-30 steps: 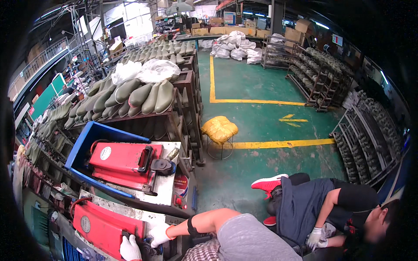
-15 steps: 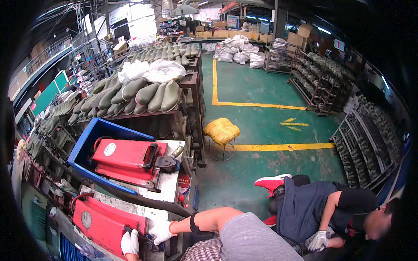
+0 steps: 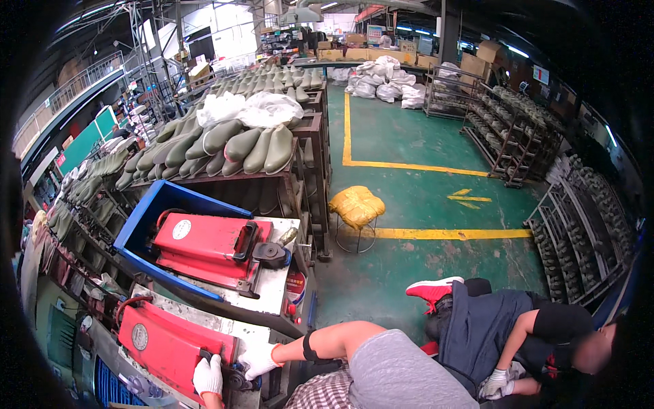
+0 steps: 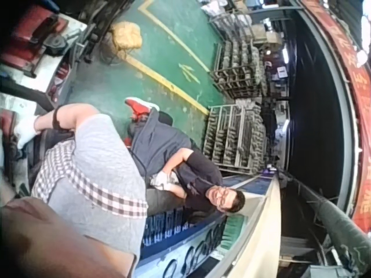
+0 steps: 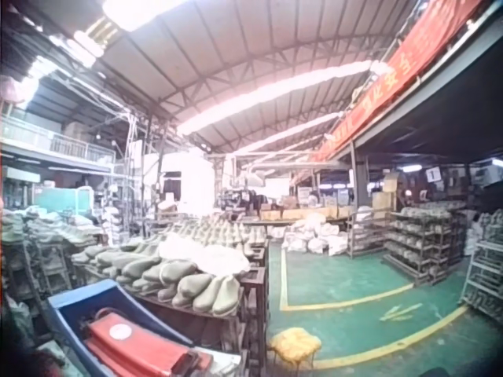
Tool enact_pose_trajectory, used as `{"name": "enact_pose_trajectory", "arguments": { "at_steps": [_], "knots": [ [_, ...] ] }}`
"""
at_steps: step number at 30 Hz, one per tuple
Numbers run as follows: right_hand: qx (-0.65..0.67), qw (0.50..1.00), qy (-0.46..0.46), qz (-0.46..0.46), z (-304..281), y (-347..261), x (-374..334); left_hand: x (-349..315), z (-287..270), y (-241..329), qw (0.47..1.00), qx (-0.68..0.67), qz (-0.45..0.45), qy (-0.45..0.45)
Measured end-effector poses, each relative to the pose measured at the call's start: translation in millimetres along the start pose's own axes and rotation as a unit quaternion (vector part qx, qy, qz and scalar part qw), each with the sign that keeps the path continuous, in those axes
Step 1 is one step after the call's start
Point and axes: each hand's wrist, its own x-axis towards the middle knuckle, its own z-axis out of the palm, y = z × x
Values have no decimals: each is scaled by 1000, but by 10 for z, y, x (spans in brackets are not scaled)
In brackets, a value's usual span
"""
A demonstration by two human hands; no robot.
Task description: Attaching soles to black leather shoes using an industrial pressing machine.
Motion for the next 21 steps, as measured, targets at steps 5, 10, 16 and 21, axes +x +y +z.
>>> {"name": "enact_pose_trajectory", "arguments": {
  "at_steps": [5,10,16,21],
  "knots": [
    [-17,1000,-2,-18,-64,-21,-28,74,17,-49,999,-42,-2,-30],
    [-40,999,5,-25,-157,13,-90,19,-79,173,998,-48,19,-21],
    [-30,999,-21,-36,-166,-12,-91,71,24,3,998,-60,4,-24],
    [-30,998,-7,-49,-92,8,-83,31,17,33,999,-45,-2,-20]
  ]
}}
